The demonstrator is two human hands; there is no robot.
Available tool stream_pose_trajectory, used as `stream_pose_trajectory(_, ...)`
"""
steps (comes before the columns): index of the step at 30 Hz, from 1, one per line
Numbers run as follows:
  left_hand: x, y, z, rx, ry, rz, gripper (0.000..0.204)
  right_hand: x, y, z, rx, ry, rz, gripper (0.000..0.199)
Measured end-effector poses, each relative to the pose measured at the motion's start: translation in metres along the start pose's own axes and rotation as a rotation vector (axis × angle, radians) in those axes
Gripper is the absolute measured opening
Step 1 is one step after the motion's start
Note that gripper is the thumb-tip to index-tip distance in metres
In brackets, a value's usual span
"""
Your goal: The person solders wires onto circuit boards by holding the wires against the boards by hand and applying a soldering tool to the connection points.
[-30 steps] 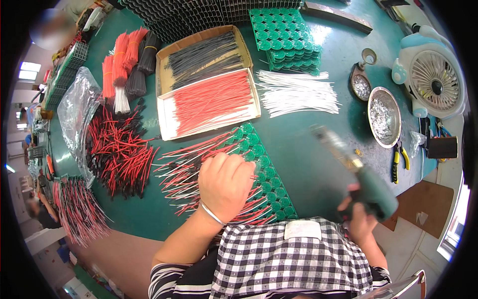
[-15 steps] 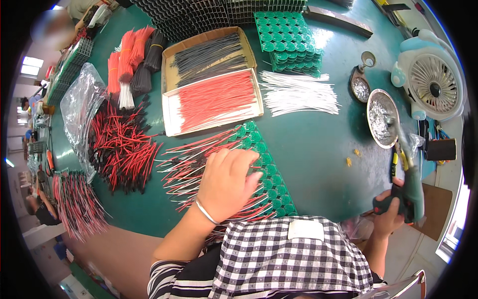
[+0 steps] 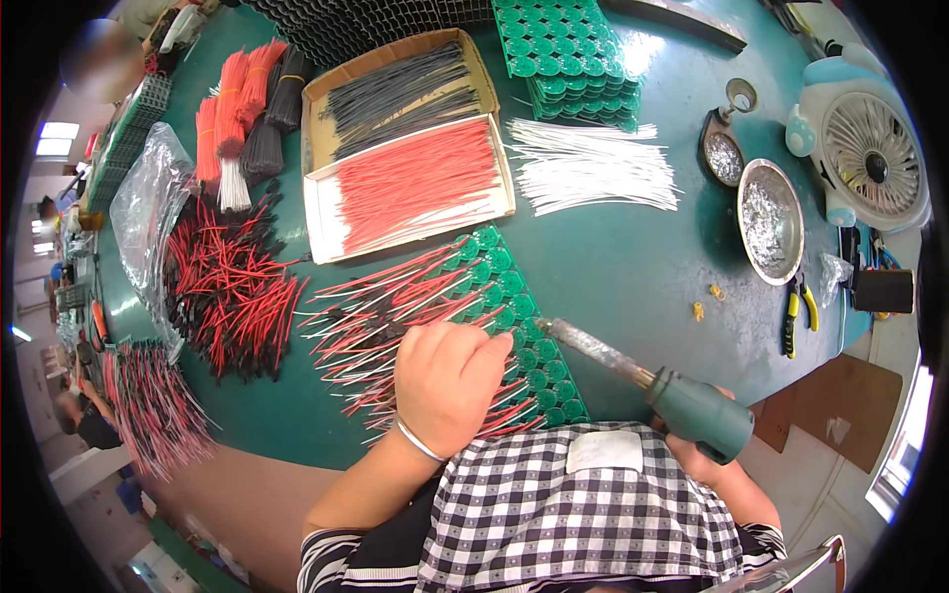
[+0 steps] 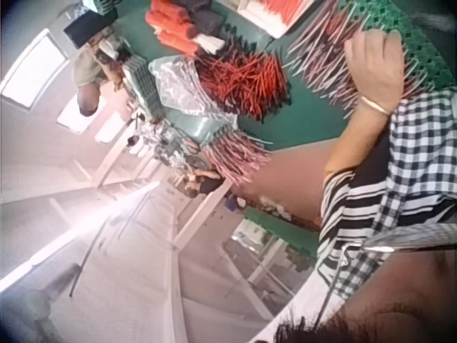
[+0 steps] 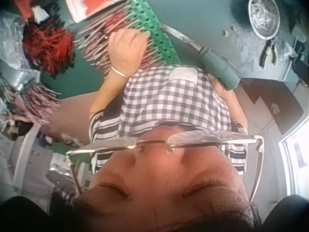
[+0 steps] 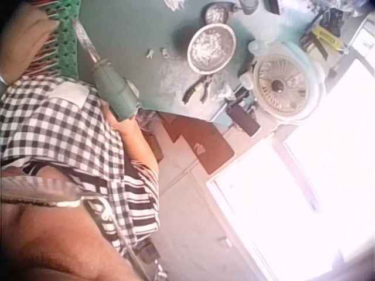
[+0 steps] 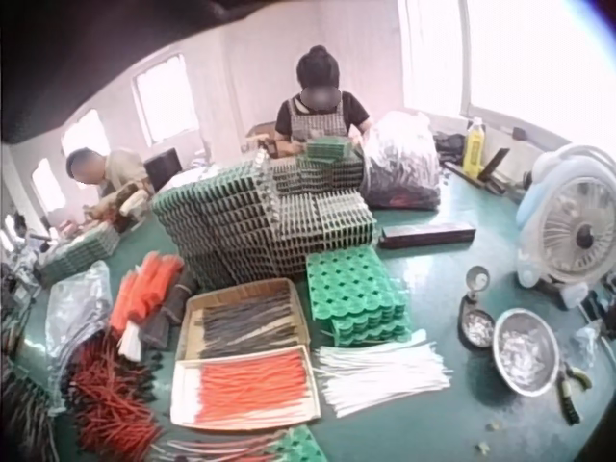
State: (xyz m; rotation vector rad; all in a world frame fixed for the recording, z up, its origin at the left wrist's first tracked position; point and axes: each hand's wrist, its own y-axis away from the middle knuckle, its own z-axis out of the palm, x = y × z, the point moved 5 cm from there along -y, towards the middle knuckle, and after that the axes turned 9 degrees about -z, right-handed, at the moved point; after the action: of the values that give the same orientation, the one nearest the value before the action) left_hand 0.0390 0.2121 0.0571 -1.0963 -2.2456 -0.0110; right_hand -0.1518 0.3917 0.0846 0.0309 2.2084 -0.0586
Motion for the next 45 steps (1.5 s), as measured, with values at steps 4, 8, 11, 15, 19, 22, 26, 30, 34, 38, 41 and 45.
stream_pose_trajectory(4, -0.002, 0.0, 0.003, -0.016, 0.042, -0.011, 0.027, 0.0, -0.001, 0.003, 0.054, 0.024, 0.001, 0.021)
stream_pose_trajectory(8, -0.003, 0.0, 0.004, -0.003, 0.063, -0.014, 0.027, -0.004, -0.005, 0.004, 0.039, 0.048, -0.041, 0.018)
stream_pose_trajectory(11, -0.004, 0.0, 0.005, -0.012, 0.066, -0.02, 0.027, -0.005, -0.005, 0.005, -0.007, 0.074, -0.068, 0.019)
stream_pose_trajectory(15, -0.005, 0.001, 0.005, -0.004, 0.078, -0.025, 0.027, -0.001, -0.001, 0.009, -0.049, 0.084, -0.028, 0.021)
stream_pose_trajectory(19, -0.006, 0.0, 0.005, -0.012, 0.095, -0.025, 0.027, -0.005, -0.005, 0.008, -0.057, 0.138, -0.058, 0.023)
stream_pose_trajectory(22, -0.006, 0.0, 0.005, -0.008, 0.098, -0.029, 0.026, -0.008, -0.01, 0.008, -0.045, 0.176, -0.129, 0.026)
stream_pose_trajectory(26, -0.006, 0.0, 0.005, -0.002, 0.101, -0.03, 0.025, -0.008, -0.013, 0.008, -0.069, 0.091, -0.073, 0.025)
stream_pose_trajectory(30, -0.006, -0.001, 0.005, -0.009, 0.11, -0.034, 0.025, -0.011, -0.018, 0.008, -0.097, 0.133, -0.096, 0.025)
stream_pose_trajectory(34, -0.005, -0.001, 0.004, -0.008, 0.109, -0.03, 0.026, -0.003, -0.004, 0.007, 0.098, -0.086, -0.059, 0.024)
stream_pose_trajectory(38, -0.006, -0.001, 0.005, 0.001, 0.102, -0.034, 0.024, 0.001, -0.005, 0.009, 0.06, -0.043, -0.022, 0.024)
stream_pose_trajectory(41, -0.007, -0.002, 0.007, 0.033, 0.102, -0.065, 0.021, 0.002, -0.001, 0.009, 0.049, -0.036, -0.038, 0.025)
stream_pose_trajectory(45, -0.004, -0.006, 0.009, 0.017, 0.052, -0.108, 0.02, -0.001, -0.001, 0.008, 0.032, 0.04, -0.152, 0.025)
